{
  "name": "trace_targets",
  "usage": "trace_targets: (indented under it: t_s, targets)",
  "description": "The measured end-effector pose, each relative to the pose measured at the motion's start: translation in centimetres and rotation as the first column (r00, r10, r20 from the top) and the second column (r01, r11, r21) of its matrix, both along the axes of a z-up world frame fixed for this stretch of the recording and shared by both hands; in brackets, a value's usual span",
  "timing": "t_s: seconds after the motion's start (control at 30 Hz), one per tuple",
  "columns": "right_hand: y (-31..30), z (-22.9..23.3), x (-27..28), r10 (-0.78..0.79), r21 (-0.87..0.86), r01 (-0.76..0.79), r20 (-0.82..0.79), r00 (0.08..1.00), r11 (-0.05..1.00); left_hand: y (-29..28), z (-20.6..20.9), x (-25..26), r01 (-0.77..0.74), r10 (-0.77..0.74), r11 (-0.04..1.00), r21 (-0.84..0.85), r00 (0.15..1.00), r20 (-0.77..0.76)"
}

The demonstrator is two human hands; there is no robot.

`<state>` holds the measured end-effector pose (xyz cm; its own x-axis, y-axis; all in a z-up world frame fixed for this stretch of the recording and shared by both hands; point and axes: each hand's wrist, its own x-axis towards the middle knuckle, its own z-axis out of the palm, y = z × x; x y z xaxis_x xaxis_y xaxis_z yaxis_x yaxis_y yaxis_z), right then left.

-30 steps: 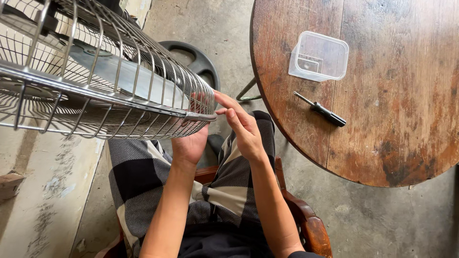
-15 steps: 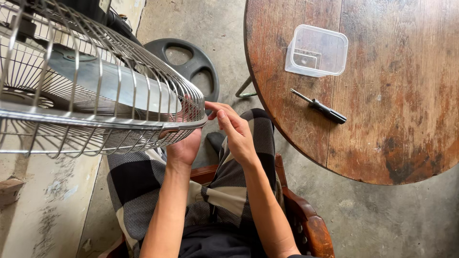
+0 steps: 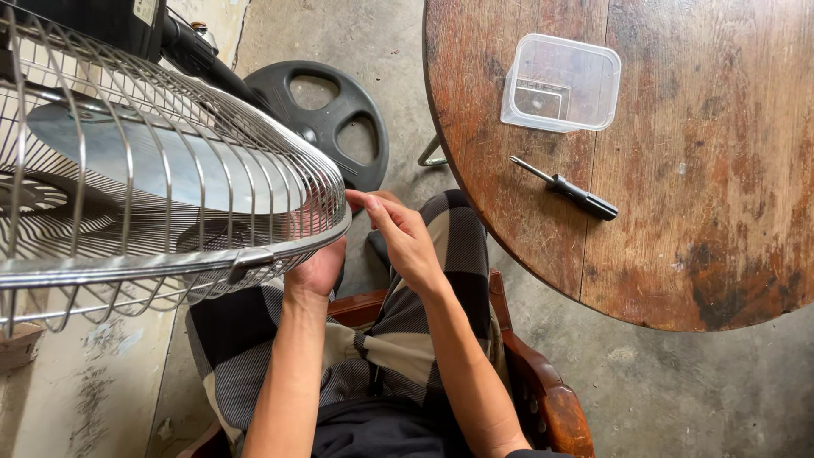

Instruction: The person assembles an electric fan by attaching the front wire cage to the fan head, aligning and pressing it into place, and then securing it by hand. The person also briefly handles the power cord and plug.

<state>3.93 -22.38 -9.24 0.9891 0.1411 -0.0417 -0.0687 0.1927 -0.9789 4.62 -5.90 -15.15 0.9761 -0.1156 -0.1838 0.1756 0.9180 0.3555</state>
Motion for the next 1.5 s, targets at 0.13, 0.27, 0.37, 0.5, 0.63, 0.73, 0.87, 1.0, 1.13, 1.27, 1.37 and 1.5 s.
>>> trace_targets:
  t_s: [0.13,0.27,0.37,0.5,0.63,0.73,0.87,1.0,1.13,1.27,1.37,1.5]
  targets:
    - [0.3,-0.3,0.0,0.017,0.045,-0.016,-0.024,1.0,0.999,0.0,-0.3,0.2,0.001,-0.002,0.999,-0.054,1.0,-0.029]
    - [0.5,-0.6,-0.2,0.023,0.098,-0.02,-0.025,0.999,0.995,0.0,-0.3,0.2,-0.003,0.0,0.997,-0.071,0.999,-0.035]
    - [0.5,-0.5,-0.3,0.024,0.115,-0.022,-0.018,1.0,0.993,0.0,-0.2,0.1,0.01,-0.01,0.999,-0.033,1.0,-0.013]
    - [0.6,-0.3,-0.4,0.021,0.133,-0.018,-0.021,1.0,0.991,0.0,-0.2,0.0,0.011,-0.011,0.998,0.061,1.0,0.009]
    - [0.7,-0.2,-0.4,0.007,0.124,-0.006,-0.01,1.0,0.992,0.0,-0.1,0.1,0.013,-0.013,1.0,0.029,1.0,0.015]
    - [0.8,-0.3,-0.4,-0.002,0.125,0.002,0.0,1.0,0.992,-0.1,0.2,0.1,0.009,-0.009,0.999,0.041,1.0,0.009]
    - [1.1,-0.3,-0.4,-0.027,0.127,0.025,0.019,0.999,0.992,-0.3,0.7,0.2,0.018,-0.019,1.0,0.024,1.0,0.019]
    - [1.1,-0.3,-0.5,-0.022,0.148,0.018,0.023,1.0,0.989,-0.5,1.2,0.2,0.024,-0.024,0.999,0.035,1.0,0.019]
    - [1.1,-0.3,-0.6,-0.016,0.161,0.015,0.003,1.0,0.987,-0.8,1.4,0.2,0.052,-0.054,0.996,0.071,0.998,0.031]
    - [1.2,-0.4,-0.6,-0.018,0.162,0.019,-0.004,1.0,0.987,-0.7,1.5,0.2,0.055,-0.057,0.997,0.047,0.998,0.04]
    - [1.5,-0.6,-0.8,-0.046,0.154,0.047,-0.012,0.999,0.987,-0.8,1.5,-0.2,0.058,-0.057,0.997,-0.049,0.998,0.03]
    - [2.2,-0.8,-0.9,-0.06,0.152,0.063,-0.024,0.998,0.986,-0.6,1.8,-0.3,0.01,-0.011,1.0,-0.022,0.999,-0.03]
